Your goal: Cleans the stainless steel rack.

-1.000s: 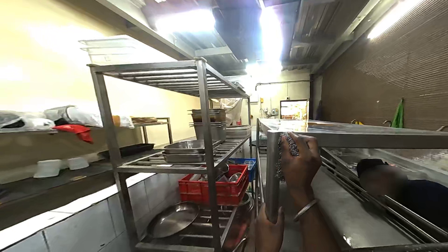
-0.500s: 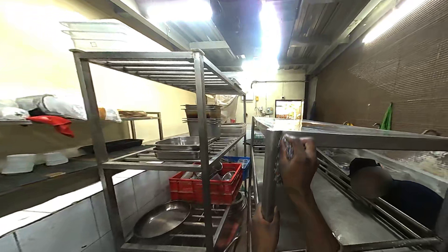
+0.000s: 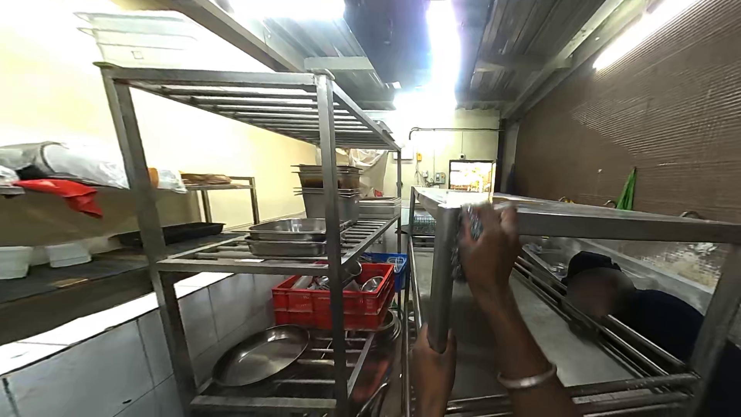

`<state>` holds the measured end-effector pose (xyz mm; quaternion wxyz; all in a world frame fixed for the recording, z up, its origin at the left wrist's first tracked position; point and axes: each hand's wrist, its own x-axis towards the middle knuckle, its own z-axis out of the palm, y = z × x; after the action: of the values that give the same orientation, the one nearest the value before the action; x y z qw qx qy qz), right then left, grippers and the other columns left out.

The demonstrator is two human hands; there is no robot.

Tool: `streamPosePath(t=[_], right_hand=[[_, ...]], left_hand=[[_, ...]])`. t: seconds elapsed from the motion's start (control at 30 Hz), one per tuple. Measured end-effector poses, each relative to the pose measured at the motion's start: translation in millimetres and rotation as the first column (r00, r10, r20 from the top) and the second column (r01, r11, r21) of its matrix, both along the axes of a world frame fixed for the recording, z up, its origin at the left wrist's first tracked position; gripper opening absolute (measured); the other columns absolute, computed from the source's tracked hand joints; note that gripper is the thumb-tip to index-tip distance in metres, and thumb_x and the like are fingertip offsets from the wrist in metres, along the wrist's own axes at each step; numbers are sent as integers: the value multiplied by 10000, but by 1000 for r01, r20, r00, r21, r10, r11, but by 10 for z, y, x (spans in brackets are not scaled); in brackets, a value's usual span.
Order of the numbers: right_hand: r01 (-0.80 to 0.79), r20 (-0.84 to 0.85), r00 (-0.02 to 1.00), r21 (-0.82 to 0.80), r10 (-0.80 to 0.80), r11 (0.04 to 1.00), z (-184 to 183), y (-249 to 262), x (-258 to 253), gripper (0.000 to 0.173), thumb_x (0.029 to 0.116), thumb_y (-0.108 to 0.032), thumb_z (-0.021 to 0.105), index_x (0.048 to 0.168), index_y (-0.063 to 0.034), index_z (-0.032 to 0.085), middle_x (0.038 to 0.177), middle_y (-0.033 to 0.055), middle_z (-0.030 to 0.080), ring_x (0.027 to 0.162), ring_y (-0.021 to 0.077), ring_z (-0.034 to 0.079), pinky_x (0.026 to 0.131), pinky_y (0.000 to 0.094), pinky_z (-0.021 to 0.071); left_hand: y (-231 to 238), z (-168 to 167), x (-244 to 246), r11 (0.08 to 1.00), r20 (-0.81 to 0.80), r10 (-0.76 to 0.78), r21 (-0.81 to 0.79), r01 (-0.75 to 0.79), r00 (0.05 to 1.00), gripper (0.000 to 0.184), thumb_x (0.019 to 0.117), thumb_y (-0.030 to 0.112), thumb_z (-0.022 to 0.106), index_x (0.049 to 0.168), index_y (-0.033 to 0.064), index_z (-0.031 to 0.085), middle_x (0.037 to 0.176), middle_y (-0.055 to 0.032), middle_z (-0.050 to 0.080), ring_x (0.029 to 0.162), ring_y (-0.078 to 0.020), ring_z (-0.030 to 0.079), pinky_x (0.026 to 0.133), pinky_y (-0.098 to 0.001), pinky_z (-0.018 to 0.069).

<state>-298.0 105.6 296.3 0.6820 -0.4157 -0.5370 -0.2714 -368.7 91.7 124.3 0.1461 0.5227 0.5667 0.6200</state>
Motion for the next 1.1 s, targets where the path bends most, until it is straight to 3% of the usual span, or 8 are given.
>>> streamPosePath(t=[0.1, 0.2, 0.3, 0.43, 0.63, 0.77, 0.97, 1.1], right_hand=[[-11, -14, 1000, 55, 12, 998, -48, 20, -8, 146, 869, -94, 748, 982, -1, 762, 916, 210, 640, 678, 309, 641, 570, 405, 530], [-22, -82, 996, -60, 17, 998, 223, -4, -51, 174, 904, -125, 728, 1024, -1, 749, 988, 228, 650, 757, 351, 669, 634, 467, 544], [-112, -108, 989, -106, 101, 988, -51, -154, -62, 225, 937, -139, 704, 1104, 10, 725, 1024, 227, 637, 812, 345, 663, 659, 479, 553], [-193, -142, 971, 12, 193, 981, 119, -116, -82, 169, 886, -111, 746, 1007, 6, 755, 966, 194, 678, 787, 312, 685, 665, 439, 571], [-248, -120, 958, 107, 260, 963, -204, -17, -64, 160, 856, -128, 757, 985, -36, 776, 903, 115, 622, 688, 195, 617, 548, 320, 523], [-260, -41, 962, 163, 270, 952, 137, 33, -52, 132, 824, -116, 779, 945, -65, 788, 894, 125, 647, 710, 236, 650, 560, 381, 533], [-340, 91, 940, 145, 329, 929, -258, -28, -51, 228, 729, -57, 819, 956, -84, 818, 931, 150, 677, 739, 246, 674, 561, 350, 552], [-267, 106, 960, 72, 258, 961, -13, -39, 14, 230, 832, -119, 791, 1061, -116, 800, 1017, 144, 670, 754, 251, 669, 560, 396, 544]], left_hand=[[-5, 30, -5, 1000, -2, -10, -5, 10, 1000, 383, 875, 196, 761, 1140, -70, 688, 833, -177, 699, 751, -296, 665, 731, -526, 522], [20, 12, -13, 1000, -20, -9, -3, 9, 1000, 391, 879, 197, 760, 1152, -72, 684, 850, -188, 702, 769, -312, 672, 741, -535, 524], [-2, 8, 5, 1000, -30, -16, 24, 16, 999, 396, 891, 166, 750, 1184, -87, 670, 909, -235, 711, 838, -370, 693, 794, -585, 530], [-91, 45, 26, 997, -38, -21, 68, 24, 999, 411, 893, 125, 742, 1184, -146, 637, 961, -311, 688, 902, -439, 679, 846, -631, 508], [-124, 9, 87, 992, -59, -1, 125, 9, 998, 378, 869, 97, 729, 1126, -164, 639, 903, -274, 684, 829, -339, 669, 807, -534, 522], [-82, -8, 129, 991, -36, 11, 134, -6, 999, 364, 870, 80, 713, 1115, -174, 620, 900, -261, 662, 810, -265, 637, 795, -458, 518], [-141, 10, 184, 986, -57, -2, 166, 12, 998, 382, 840, 55, 719, 1121, -182, 616, 943, -263, 675, 863, -220, 657, 843, -385, 530], [-150, 8, 206, 996, -88, -35, 81, 42, 995, 400, 877, 87, 727, 1163, -170, 620, 978, -294, 680, 908, -349, 676, 868, -533, 529]])
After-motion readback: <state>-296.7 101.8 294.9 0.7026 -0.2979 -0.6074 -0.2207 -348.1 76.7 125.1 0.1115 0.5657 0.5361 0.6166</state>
